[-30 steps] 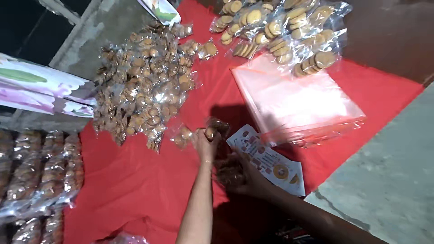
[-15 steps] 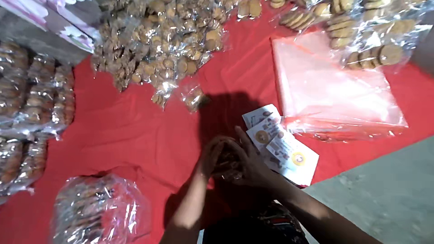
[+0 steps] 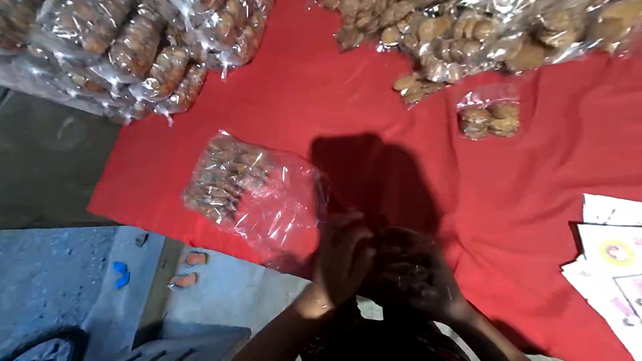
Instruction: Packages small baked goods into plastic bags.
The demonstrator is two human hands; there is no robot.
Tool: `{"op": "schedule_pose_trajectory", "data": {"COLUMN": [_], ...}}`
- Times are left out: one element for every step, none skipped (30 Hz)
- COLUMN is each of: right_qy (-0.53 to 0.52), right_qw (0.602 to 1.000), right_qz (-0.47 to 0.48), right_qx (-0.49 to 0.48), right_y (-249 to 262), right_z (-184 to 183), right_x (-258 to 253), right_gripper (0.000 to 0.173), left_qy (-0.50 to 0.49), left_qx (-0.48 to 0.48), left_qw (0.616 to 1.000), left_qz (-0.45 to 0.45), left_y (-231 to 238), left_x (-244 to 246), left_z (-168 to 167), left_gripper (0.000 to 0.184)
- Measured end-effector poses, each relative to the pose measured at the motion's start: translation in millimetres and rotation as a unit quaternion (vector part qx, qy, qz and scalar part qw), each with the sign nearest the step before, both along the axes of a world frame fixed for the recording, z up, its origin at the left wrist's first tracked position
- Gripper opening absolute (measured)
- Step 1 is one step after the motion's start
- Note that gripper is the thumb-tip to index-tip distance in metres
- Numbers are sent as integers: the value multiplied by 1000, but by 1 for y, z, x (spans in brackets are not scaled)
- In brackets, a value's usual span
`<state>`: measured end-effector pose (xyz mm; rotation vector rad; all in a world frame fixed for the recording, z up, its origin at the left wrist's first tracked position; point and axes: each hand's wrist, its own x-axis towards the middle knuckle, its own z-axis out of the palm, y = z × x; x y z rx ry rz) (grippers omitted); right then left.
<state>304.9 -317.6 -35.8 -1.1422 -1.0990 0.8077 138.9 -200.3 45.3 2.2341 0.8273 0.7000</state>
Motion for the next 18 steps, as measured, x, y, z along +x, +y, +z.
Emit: {"op": "schedule_pose_trajectory", "data": {"right_qy": [57, 116, 173, 238, 316, 376, 405, 419, 423, 412, 394, 356, 258, 147, 36, -65, -151, -222], "right_qw": [998, 991, 980, 961, 931, 899, 877, 862, 856, 860, 872, 895, 933, 961, 965, 935, 880, 865], "right_qz": [28, 63, 96, 131, 160, 175, 179, 187, 194, 205, 209, 205, 191, 169, 164, 186, 229, 249], "right_qx": [-11, -17, -27, -50, -89, -140, -188, -216, -225, -220, -202, -175, -162, -164, -201, -295, -388, -374], "right_y": [9, 19, 29, 39, 52, 67, 85, 105, 126, 147, 169, 187, 200, 208, 211, 216, 229, 233], "right_z": [8, 16, 24, 31, 41, 53, 62, 66, 67, 64, 58, 51, 49, 53, 73, 113, 159, 179], "right_x": [-7, -14, -23, -33, -47, -63, -80, -97, -114, -130, -146, -159, -168, -176, -182, -186, -190, -195], "right_gripper": [76, 80, 77, 66, 52, 41, 37, 35, 27, 18, 16, 19, 28, 42, 51, 53, 56, 60], "left_qy": [43, 118, 208, 274, 300, 269, 200, 143, 122, 115, 108, 96, 78, 62, 39, 23, 12, -4], "left_qx": [81, 106, 82, 21, -57, -122, -149, -126, -67, -15, 45, 103, 149, 175, 198, 210, 216, 216], "left_qw": [994, 979, 960, 942, 928, 928, 939, 954, 966, 972, 975, 974, 973, 973, 972, 973, 975, 976], "left_qz": [67, 126, 167, 194, 211, 225, 236, 232, 218, 204, 190, 175, 160, 140, 119, 91, 57, 21], "left_y": [10, 21, 32, 43, 55, 65, 71, 74, 75, 74, 72, 71, 68, 66, 64, 62, 61, 61], "left_x": [-31, -57, -78, -94, -107, -118, -127, -133, -138, -144, -152, -158, -163, -166, -166, -164, -159, -153], "left_z": [6, 12, 14, 11, 8, 6, 4, 9, 17, 25, 30, 31, 32, 31, 29, 27, 26, 24], "left_gripper": [30, 44, 55, 54, 48, 42, 38, 37, 38, 43, 49, 53, 49, 42, 35, 31, 27, 24]}}
